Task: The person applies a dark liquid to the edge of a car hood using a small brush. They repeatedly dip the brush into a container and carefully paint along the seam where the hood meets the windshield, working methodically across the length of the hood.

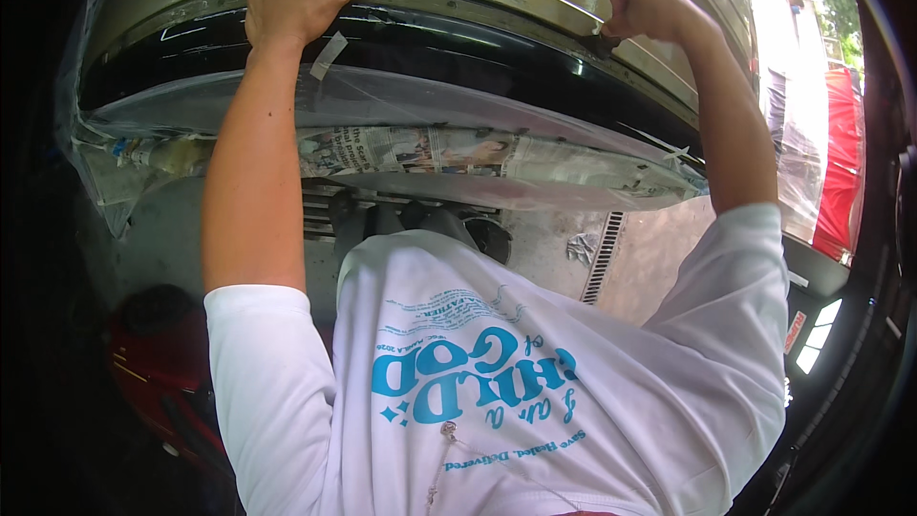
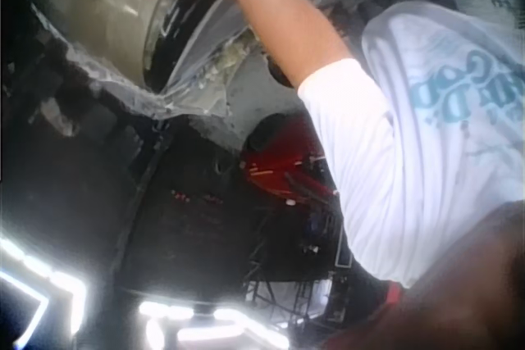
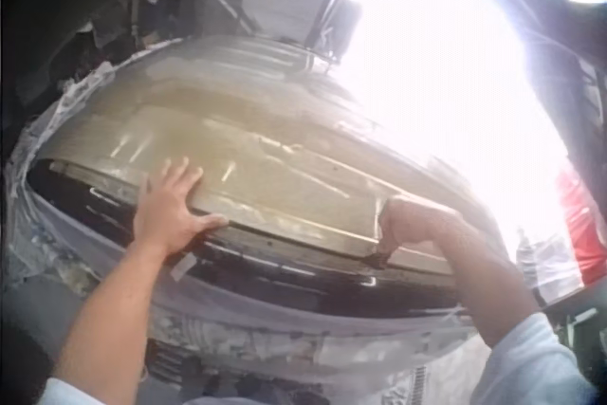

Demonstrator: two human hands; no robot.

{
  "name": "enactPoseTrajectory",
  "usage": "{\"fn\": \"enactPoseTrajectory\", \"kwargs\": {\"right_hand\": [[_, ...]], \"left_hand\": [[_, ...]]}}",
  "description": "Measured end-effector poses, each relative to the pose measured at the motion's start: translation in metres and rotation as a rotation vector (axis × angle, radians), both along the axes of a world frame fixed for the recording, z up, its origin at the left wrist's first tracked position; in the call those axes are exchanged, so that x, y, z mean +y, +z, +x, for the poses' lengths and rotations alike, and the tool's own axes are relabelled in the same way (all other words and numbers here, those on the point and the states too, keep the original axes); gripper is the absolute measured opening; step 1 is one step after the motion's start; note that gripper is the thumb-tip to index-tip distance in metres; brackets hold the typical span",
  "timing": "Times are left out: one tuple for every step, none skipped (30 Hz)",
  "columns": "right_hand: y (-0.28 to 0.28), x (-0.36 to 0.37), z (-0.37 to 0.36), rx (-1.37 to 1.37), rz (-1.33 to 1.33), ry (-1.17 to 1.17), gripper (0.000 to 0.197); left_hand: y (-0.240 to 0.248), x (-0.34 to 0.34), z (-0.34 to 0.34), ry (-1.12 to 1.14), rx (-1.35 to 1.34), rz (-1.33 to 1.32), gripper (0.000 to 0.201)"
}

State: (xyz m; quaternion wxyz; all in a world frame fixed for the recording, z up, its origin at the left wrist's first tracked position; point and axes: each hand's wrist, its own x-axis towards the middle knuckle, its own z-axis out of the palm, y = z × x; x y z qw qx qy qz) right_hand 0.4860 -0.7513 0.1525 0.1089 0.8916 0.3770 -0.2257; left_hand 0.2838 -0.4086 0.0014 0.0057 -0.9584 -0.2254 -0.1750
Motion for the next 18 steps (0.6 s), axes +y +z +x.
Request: {"fn": "enactPoseTrajectory", "kwargs": {"right_hand": [[0.004, 0.006, 0.009, 0.056, -0.065, -0.063, 0.030], [0.007, 0.013, 0.016, 0.115, -0.132, -0.110, 0.031], [0.004, 0.009, 0.021, 0.182, -0.101, -0.113, 0.031], [0.004, 0.009, 0.021, 0.155, -0.092, -0.090, 0.031], [0.005, 0.008, 0.018, 0.128, -0.082, -0.072, 0.031], [0.009, 0.006, 0.013, 0.100, -0.073, -0.056, 0.031], [0.018, 0.013, -0.002, 0.050, -0.058, -0.118, 0.027], [0.017, 0.010, -0.009, -0.010, -0.022, -0.070, 0.026], [0.015, 0.006, -0.014, -0.070, 0.014, -0.021, 0.024], [0.013, 0.002, -0.019, -0.129, 0.050, 0.024, 0.023], [0.015, 0.004, -0.030, -0.140, 0.046, 0.006, 0.021], [0.013, 0.001, -0.031, -0.185, 0.077, 0.043, 0.021], [0.007, -0.005, -0.032, -0.227, 0.108, 0.079, 0.022], [0.002, -0.008, -0.032, -0.268, 0.141, 0.118, 0.022], [0.000, -0.003, -0.025, -0.148, 0.062, 0.026, 0.024], [0.002, 0.002, -0.014, -0.033, -0.017, -0.083, 0.026], [0.006, 0.010, 0.002, 0.071, -0.084, -0.179, 0.027], [0.004, 0.013, 0.017, 0.108, -0.107, -0.152, 0.028]], "left_hand": [[0.002, -0.001, 0.003, -0.017, -0.020, -0.011, 0.107], [0.003, -0.002, 0.001, -0.021, -0.021, -0.012, 0.107], [0.003, -0.004, 0.000, -0.027, -0.023, -0.014, 0.107], [0.004, -0.003, 0.000, -0.026, -0.025, -0.012, 0.107], [0.007, -0.003, 0.001, -0.010, -0.008, -0.018, 0.107], [0.010, -0.004, 0.002, 0.004, 0.008, -0.024, 0.107], [0.012, -0.003, 0.000, 0.027, 0.031, -0.031, 0.107], [0.012, -0.003, 0.000, 0.025, 0.025, -0.035, 0.107], [0.013, -0.003, -0.001, 0.024, 0.021, -0.039, 0.107], [0.013, -0.003, -0.001, 0.019, 0.017, -0.043, 0.107], [0.012, -0.002, -0.001, 0.017, 0.015, -0.035, 0.107], [0.010, -0.001, -0.001, 0.017, 0.013, -0.026, 0.107], [0.007, 0.001, -0.001, 0.017, 0.015, -0.017, 0.108], [0.003, 0.003, -0.001, 0.016, 0.012, -0.008, 0.108], [-0.001, 0.005, -0.001, 0.019, 0.009, 0.000, 0.108], [-0.003, 0.005, 0.002, 0.005, 0.001, 0.009, 0.108], [0.003, 0.003, 0.003, 0.005, 0.002, -0.011, 0.107], [0.008, -0.002, 0.002, 0.007, 0.003, -0.030, 0.107]]}}
